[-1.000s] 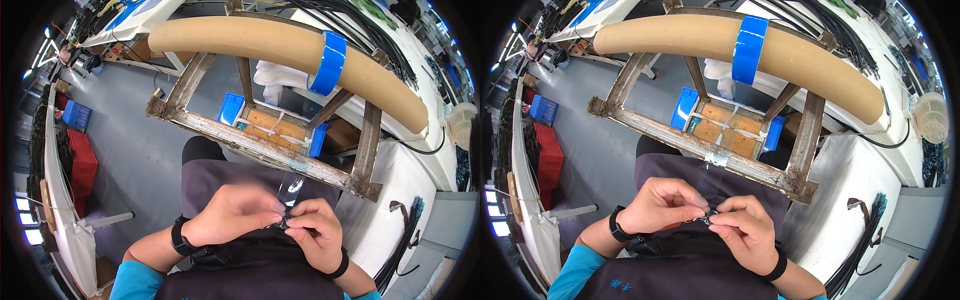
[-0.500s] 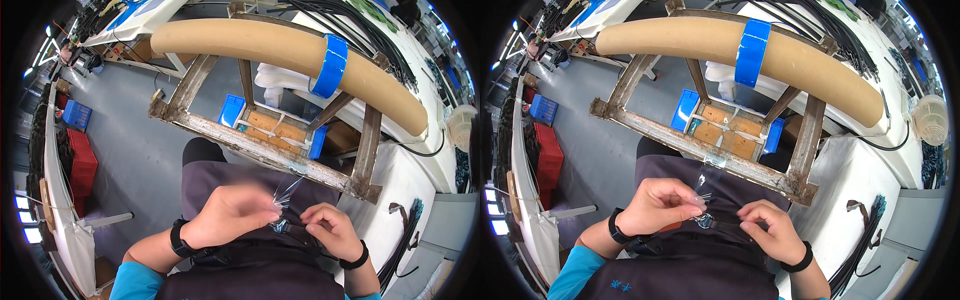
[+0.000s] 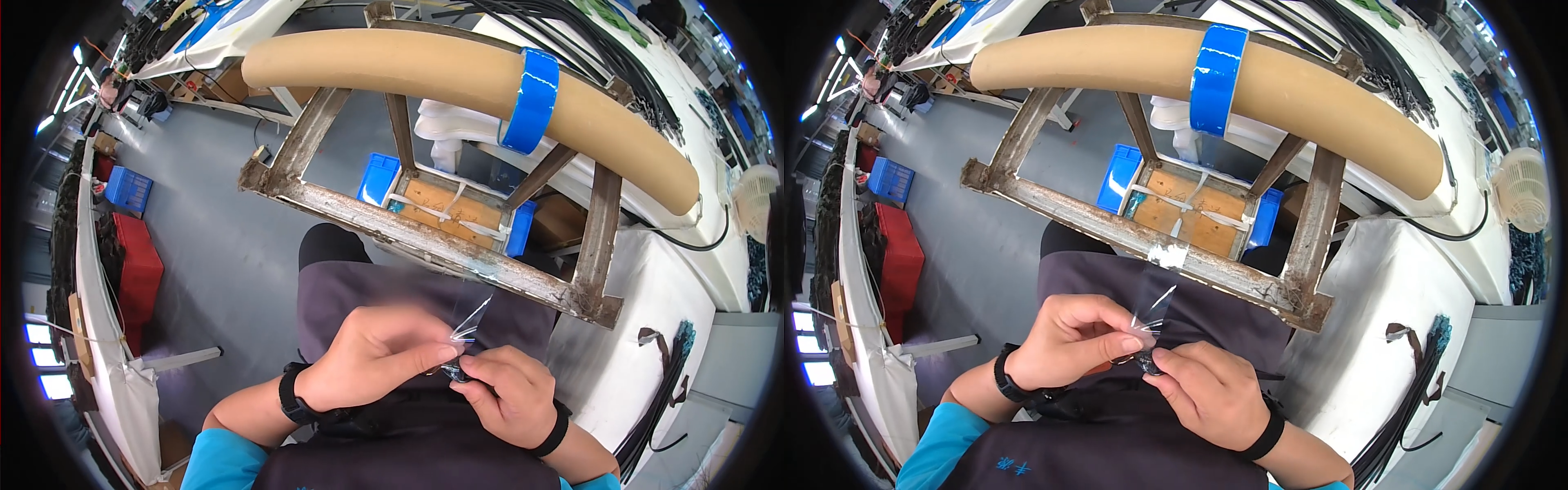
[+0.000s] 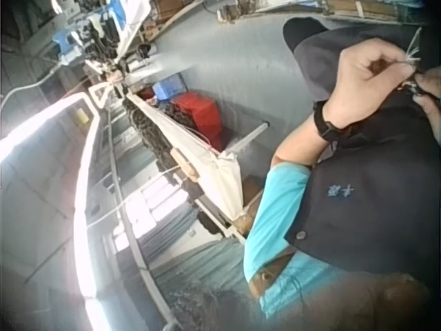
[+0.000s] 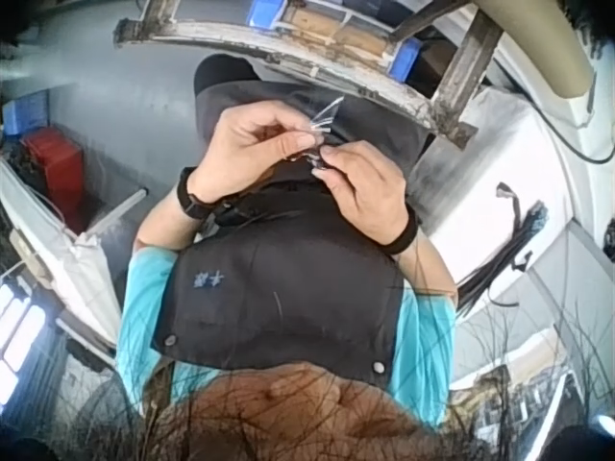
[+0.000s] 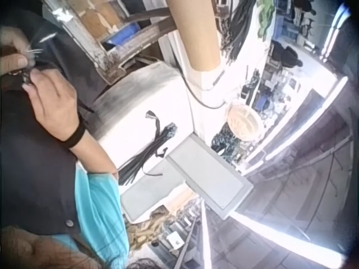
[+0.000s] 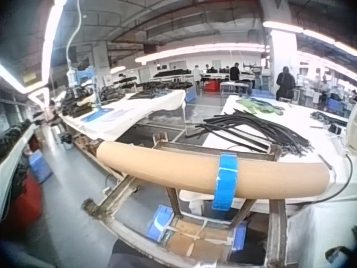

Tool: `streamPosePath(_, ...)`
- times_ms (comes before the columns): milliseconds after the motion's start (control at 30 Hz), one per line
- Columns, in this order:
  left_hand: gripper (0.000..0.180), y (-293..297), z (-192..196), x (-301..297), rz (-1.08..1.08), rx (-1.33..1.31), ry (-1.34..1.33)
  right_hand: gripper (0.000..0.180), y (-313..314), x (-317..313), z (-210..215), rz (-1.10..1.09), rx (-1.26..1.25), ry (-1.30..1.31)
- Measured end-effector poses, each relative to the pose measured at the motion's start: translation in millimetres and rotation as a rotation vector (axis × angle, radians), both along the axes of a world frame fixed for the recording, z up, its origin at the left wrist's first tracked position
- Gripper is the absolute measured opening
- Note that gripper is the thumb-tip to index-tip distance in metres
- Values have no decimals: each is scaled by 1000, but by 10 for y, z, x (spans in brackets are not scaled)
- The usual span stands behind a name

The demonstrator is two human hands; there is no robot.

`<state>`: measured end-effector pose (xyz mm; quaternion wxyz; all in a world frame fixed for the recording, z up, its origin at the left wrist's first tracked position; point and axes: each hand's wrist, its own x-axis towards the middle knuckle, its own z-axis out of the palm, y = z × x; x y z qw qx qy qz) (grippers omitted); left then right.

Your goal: Attaching metal buckles and hardware to black leather or textile straps.

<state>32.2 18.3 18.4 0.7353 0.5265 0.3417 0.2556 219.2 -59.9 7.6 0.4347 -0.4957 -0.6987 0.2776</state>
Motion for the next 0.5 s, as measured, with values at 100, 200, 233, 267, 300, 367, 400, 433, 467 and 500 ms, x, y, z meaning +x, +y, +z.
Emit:
streamPosePath(100, 11, 5, -2, -24, -6, 19, -31, 19, 7, -5, 0, 12, -3, -23)
streamPosePath(200, 10, 1, -31, -34, -28, 38, -70, 15, 67, 52, 92, 38, -69, -45)
streamPosePath(233, 9, 0, -43, -35, -32, 58, -105, 15, 77, 67, 118, 39, -73, -45)
streamPosePath(267, 9, 11, -31, -41, -30, 54, -105, 13, 85, 80, 143, 50, -138, -31)
streamPosePath(300, 9, 39, -11, -45, -65, 70, -80, 11, 99, 90, 161, 59, -203, -18)
streamPosePath(367, 8, 74, -16, -49, -100, 83, -55, 9, 134, 99, 178, 66, -241, 34)
streamPosePath(400, 8, 83, -34, -53, -111, 166, -42, 9, 144, 106, 178, 87, -356, 136)
streamPosePath(433, 8, 86, -52, -58, -123, 250, -27, 10, 146, 114, 175, 109, -471, 239)
streamPosePath(467, 8, 82, -70, -61, -122, 248, -26, 14, 135, 136, 161, 141, -587, 313)
streamPosePath(500, 7, 78, -86, -56, -110, 265, -19, 14, 131, 157, 137, 140, -589, 313)
